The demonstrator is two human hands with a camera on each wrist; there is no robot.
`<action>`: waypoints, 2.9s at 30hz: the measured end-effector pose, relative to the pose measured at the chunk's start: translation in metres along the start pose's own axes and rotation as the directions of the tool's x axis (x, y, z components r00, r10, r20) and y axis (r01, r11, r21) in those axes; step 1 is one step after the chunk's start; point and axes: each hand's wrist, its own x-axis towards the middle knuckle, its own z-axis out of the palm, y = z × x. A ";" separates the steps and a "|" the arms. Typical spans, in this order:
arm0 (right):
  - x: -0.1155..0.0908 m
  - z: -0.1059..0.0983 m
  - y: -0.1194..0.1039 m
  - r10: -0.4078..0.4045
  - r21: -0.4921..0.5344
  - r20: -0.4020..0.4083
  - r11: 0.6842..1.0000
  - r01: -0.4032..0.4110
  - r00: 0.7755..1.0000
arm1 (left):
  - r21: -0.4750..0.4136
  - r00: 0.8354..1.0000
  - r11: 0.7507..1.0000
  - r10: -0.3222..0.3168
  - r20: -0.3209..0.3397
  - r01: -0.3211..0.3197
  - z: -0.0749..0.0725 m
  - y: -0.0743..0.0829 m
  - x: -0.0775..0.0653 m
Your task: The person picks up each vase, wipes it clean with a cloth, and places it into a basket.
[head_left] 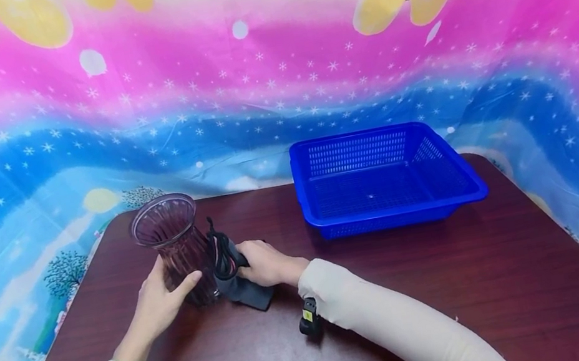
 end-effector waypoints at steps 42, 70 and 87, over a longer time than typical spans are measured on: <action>0.008 -0.050 -0.044 -0.056 0.022 -0.091 0.998 0.058 0.994 | -0.002 0.999 1.000 -0.004 0.037 0.004 0.000 -0.001 0.001; 0.000 -0.007 -0.013 -0.003 -0.043 -0.024 0.999 0.002 1.000 | -0.012 1.000 1.000 0.017 0.008 -0.017 0.000 -0.003 -0.002; -0.006 0.006 -0.001 0.034 -0.060 -0.019 0.998 -0.035 0.999 | 0.003 1.000 1.000 0.015 0.005 -0.015 0.001 -0.003 -0.001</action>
